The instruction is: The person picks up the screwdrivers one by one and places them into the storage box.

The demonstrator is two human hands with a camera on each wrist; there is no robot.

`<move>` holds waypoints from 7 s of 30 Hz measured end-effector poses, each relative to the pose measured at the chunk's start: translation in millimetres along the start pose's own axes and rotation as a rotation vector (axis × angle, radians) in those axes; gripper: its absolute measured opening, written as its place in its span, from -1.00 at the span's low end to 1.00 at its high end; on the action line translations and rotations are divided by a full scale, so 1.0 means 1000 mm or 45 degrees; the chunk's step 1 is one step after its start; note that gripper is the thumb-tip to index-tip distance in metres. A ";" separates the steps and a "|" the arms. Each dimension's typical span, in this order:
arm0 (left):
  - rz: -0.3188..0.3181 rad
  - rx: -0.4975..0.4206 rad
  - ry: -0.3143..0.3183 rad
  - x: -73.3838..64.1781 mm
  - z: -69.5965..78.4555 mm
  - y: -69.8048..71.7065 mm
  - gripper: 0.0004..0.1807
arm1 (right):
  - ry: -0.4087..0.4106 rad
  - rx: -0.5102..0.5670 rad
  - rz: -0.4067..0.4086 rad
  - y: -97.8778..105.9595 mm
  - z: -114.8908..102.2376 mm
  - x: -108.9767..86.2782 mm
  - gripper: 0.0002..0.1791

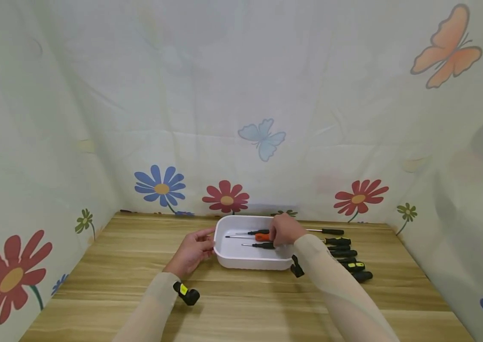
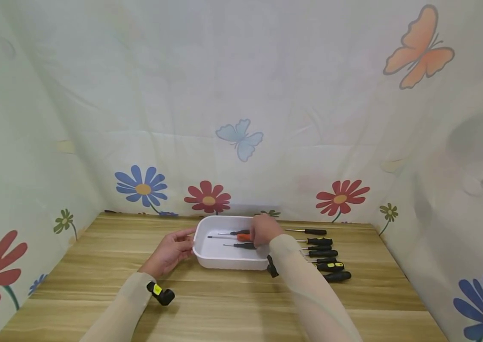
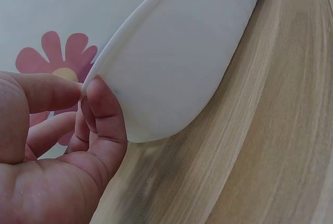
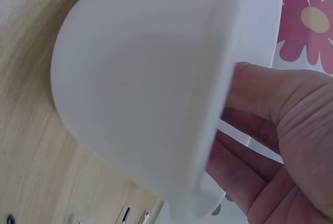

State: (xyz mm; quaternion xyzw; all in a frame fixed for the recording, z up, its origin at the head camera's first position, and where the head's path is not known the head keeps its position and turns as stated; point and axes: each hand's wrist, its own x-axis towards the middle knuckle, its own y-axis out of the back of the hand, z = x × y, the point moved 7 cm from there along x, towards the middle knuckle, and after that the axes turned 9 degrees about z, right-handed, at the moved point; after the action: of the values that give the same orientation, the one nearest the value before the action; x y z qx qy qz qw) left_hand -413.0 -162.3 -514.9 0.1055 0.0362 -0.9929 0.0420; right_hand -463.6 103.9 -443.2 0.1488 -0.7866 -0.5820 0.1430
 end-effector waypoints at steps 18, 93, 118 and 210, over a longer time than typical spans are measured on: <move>-0.008 0.000 0.022 -0.002 0.000 0.000 -0.42 | 0.045 0.275 0.081 0.028 0.022 -0.020 -0.88; 0.015 -0.046 0.022 -0.002 0.000 0.000 -0.43 | 0.115 0.827 0.435 0.074 0.120 -0.169 -0.60; 0.031 -0.032 0.009 0.000 -0.002 0.000 -0.46 | -0.051 0.802 0.438 0.055 0.171 -0.205 -0.61; 0.016 -0.054 0.012 -0.002 0.000 -0.001 -0.45 | -0.214 0.502 0.099 0.009 0.215 -0.205 -0.59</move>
State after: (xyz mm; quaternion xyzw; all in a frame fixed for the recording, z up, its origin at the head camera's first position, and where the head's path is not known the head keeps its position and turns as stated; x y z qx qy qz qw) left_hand -410.9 -160.7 -514.4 0.1095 0.0569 -0.9911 0.0501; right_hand -362.4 375.7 -506.0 0.0943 -0.8996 -0.4211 0.0674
